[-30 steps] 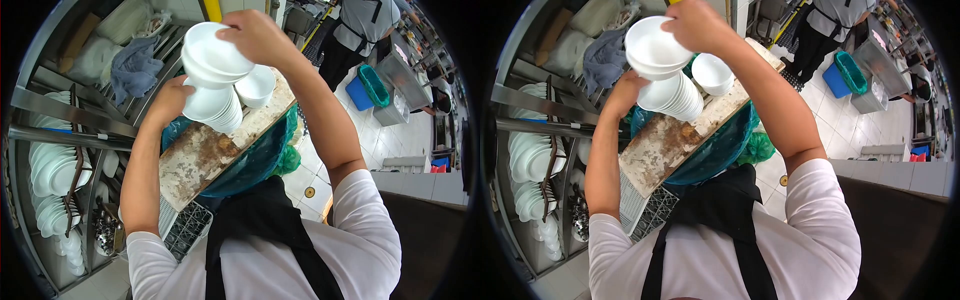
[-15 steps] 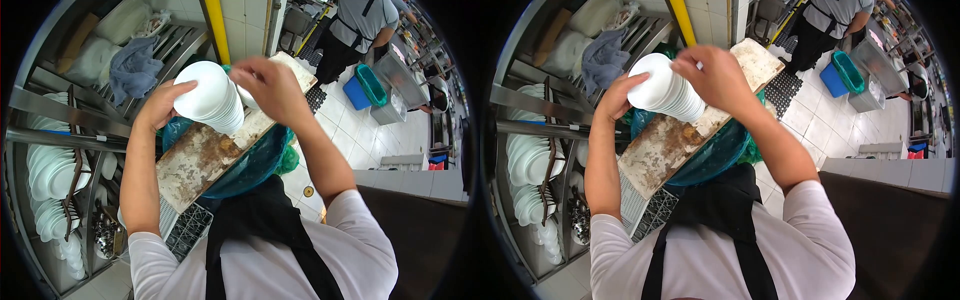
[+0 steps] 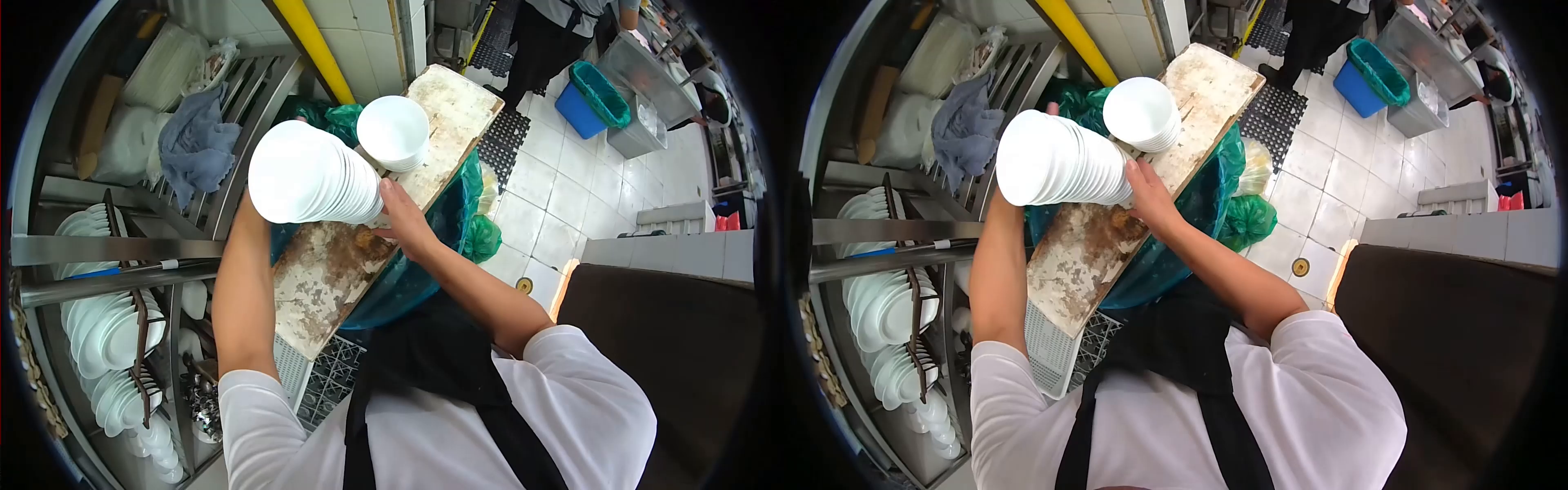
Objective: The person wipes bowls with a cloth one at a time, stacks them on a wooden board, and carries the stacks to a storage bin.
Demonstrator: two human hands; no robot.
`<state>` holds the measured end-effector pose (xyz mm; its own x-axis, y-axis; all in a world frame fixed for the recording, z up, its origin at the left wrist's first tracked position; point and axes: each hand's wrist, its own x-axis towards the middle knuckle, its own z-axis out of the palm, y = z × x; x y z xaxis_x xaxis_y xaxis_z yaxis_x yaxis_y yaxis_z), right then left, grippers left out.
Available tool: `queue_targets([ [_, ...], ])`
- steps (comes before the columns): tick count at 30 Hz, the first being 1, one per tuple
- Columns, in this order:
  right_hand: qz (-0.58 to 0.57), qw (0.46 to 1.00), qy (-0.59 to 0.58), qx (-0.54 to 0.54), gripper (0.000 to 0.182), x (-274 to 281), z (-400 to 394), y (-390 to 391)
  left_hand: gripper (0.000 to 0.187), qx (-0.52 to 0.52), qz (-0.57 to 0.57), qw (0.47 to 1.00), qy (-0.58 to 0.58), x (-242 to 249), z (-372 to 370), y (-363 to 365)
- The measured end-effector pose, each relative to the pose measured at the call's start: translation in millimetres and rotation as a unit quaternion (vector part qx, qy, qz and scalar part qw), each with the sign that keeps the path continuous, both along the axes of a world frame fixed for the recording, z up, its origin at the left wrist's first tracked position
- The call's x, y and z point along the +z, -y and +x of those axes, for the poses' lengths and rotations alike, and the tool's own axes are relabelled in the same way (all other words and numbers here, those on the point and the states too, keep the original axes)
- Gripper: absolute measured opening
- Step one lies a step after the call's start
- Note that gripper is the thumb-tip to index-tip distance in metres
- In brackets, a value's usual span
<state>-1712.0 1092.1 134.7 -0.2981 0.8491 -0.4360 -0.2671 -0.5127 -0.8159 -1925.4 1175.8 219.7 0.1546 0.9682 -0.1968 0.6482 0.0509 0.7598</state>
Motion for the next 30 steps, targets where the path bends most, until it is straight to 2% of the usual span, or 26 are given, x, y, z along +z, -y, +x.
queue_targets([
  [1,-0.009,1.000,0.009,0.004,0.076,-1.3,-2.8,-3.6,0.048,-0.001,-0.001,1.000,-0.002,-16.1,-1.8,-0.5],
  [2,-0.009,1.000,0.007,0.003,0.076,4.3,-3.1,-5.5,0.049,-0.056,0.012,0.949,0.309,-46.4,-5.5,-2.2],
  [3,-0.008,1.000,0.009,0.014,0.077,14.7,-2.1,-6.6,0.050,-0.105,0.021,0.802,0.588,-63.3,-7.1,-3.6],
  [4,-0.008,1.000,0.010,0.026,0.078,19.5,-2.3,-6.7,0.050,-0.105,0.018,0.803,0.587,-58.9,-4.7,-2.3],
  [5,-0.010,1.000,0.009,0.023,0.078,13.0,-6.2,-7.7,0.052,-0.062,-0.024,0.846,0.529,-49.0,-0.3,0.3],
  [6,0.038,0.999,0.014,-0.017,0.078,1.4,-12.5,-7.6,0.053,-0.017,-0.067,0.881,0.468,-40.0,4.5,6.3],
  [7,0.088,0.994,0.020,-0.054,0.078,-5.9,-18.5,-7.9,0.053,-0.015,-0.067,0.881,0.469,-33.7,7.3,14.0],
  [10,0.129,0.989,-0.007,-0.069,0.075,-8.6,-31.5,-7.0,0.052,0.032,-0.142,0.888,0.435,-9.9,16.8,44.6],
  [11,0.126,0.990,-0.009,-0.066,0.075,-12.0,-33.3,-3.4,0.048,0.025,-0.132,0.909,0.394,-10.8,15.6,52.3],
  [13,0.128,0.991,0.022,-0.032,0.069,-18.2,-37.6,6.1,0.046,0.105,-0.162,0.879,0.437,-12.6,18.7,76.9],
  [15,0.135,0.990,0.030,-0.030,0.066,1.1,-32.1,30.1,0.044,0.156,-0.182,0.862,0.447,-9.1,18.9,103.0],
  [17,0.113,0.993,0.040,0.015,0.065,5.1,-28.3,52.5,0.042,0.202,-0.173,0.871,0.412,-12.4,21.6,131.1],
  [18,0.094,0.993,0.064,0.040,0.065,1.0,-27.5,67.4,0.041,0.254,-0.219,0.851,0.404,-5.9,25.5,144.5],
  [19,0.084,0.993,0.029,0.078,0.065,0.9,-24.7,77.2,0.040,0.306,-0.262,0.827,0.394,8.6,33.8,156.7],
  [20,0.093,0.988,0.046,0.115,0.065,10.5,-18.2,86.5,0.040,0.267,-0.207,0.854,0.396,-10.2,20.6,180.7],
  [21,0.102,0.981,0.064,0.152,0.065,22.3,-11.1,94.8,0.043,0.218,-0.479,0.585,0.617,-32.6,-2.7,176.4],
  [22,0.114,0.971,0.049,0.204,0.065,27.7,-6.6,98.3,0.043,0.250,-0.463,0.600,0.603,-28.2,0.0,189.1],
  [23,0.125,0.958,0.035,0.255,0.065,32.2,-2.7,101.9,0.044,0.280,-0.447,0.613,0.589,13.7,28.0,186.2],
  [24,0.131,0.948,0.045,0.285,0.066,36.8,-0.5,107.2,0.042,0.442,-0.390,0.759,0.278,53.4,62.0,187.4],
  [25,0.133,0.945,0.048,0.295,0.066,42.1,1.3,106.6,0.042,0.446,-0.388,0.754,0.286,46.6,52.3,202.1],
  [26,0.149,0.925,0.055,0.345,0.067,47.4,2.4,105.1,0.043,0.268,-0.283,0.882,0.264,35.2,33.6,226.7],
  [27,0.163,0.903,0.061,0.393,0.069,49.8,3.2,105.9,0.044,0.076,-0.161,0.959,0.222,27.9,26.3,242.3],
  [28,0.178,0.890,0.026,0.419,0.071,37.1,-0.2,108.3,0.039,0.307,-0.341,0.862,0.215,45.0,51.5,216.0],
  [29,0.196,0.874,0.054,0.442,0.073,46.6,1.0,112.6,0.039,0.304,-0.334,0.864,0.224,36.2,55.4,211.1],
  [30,0.216,0.862,0.056,0.454,0.073,42.0,-0.6,116.1,0.035,0.334,-0.402,0.806,0.278,21.5,48.0,211.0],
])
